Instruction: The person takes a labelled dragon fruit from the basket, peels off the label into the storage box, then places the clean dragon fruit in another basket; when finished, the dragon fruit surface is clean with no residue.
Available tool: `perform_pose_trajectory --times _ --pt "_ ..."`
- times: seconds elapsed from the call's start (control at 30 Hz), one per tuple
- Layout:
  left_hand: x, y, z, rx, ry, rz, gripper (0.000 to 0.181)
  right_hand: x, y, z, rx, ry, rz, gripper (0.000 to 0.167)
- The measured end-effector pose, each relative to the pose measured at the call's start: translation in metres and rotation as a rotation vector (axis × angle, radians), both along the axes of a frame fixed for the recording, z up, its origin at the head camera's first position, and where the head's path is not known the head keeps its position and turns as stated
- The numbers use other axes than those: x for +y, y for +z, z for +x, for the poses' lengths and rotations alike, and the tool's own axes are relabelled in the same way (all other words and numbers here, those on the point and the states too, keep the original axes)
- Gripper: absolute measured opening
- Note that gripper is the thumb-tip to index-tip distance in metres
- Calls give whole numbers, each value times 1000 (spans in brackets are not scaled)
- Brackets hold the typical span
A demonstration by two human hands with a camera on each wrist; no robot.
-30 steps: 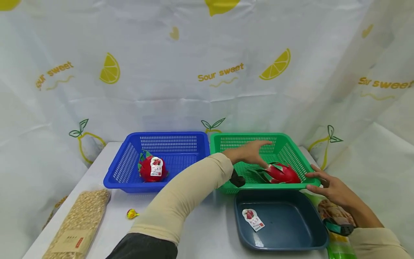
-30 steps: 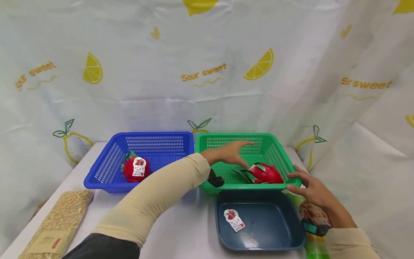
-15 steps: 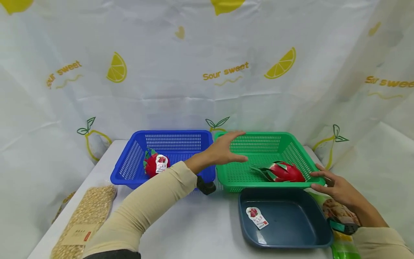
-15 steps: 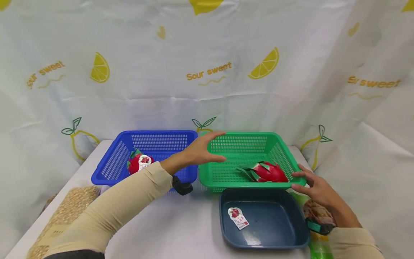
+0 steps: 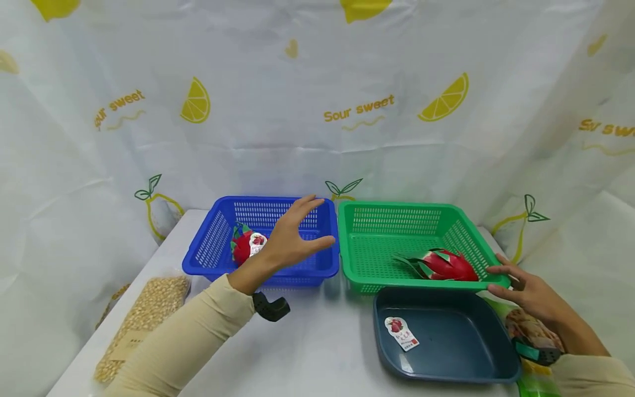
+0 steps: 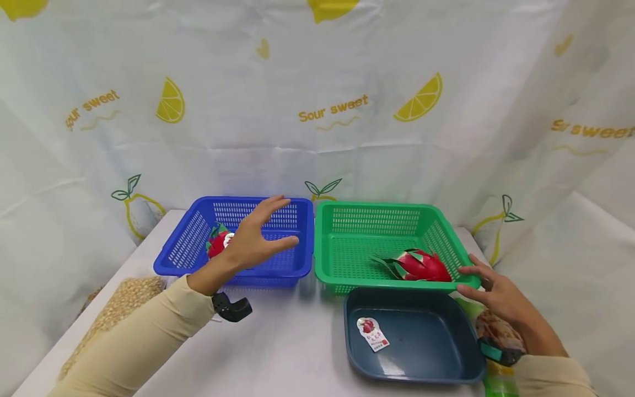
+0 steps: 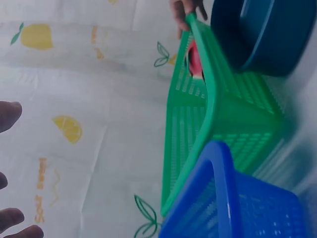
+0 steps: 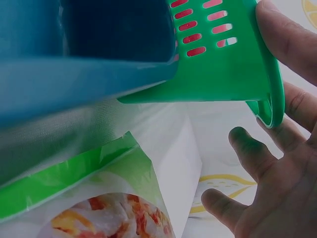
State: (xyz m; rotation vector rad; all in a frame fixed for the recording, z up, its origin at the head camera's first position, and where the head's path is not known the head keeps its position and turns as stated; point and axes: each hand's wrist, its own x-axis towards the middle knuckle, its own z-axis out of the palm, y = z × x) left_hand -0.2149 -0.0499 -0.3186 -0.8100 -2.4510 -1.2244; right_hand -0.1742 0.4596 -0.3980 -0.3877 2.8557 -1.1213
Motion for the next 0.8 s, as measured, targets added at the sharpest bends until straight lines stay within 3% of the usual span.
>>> perform_pose_trajectory --times 0.4,0.8 --pt "-62 -21 17 44 182 121 70 0 -2 -1 15 6 3 43" --pt "-108 -38 21 65 342 164 65 3 -3 -2 13 17 -10 45"
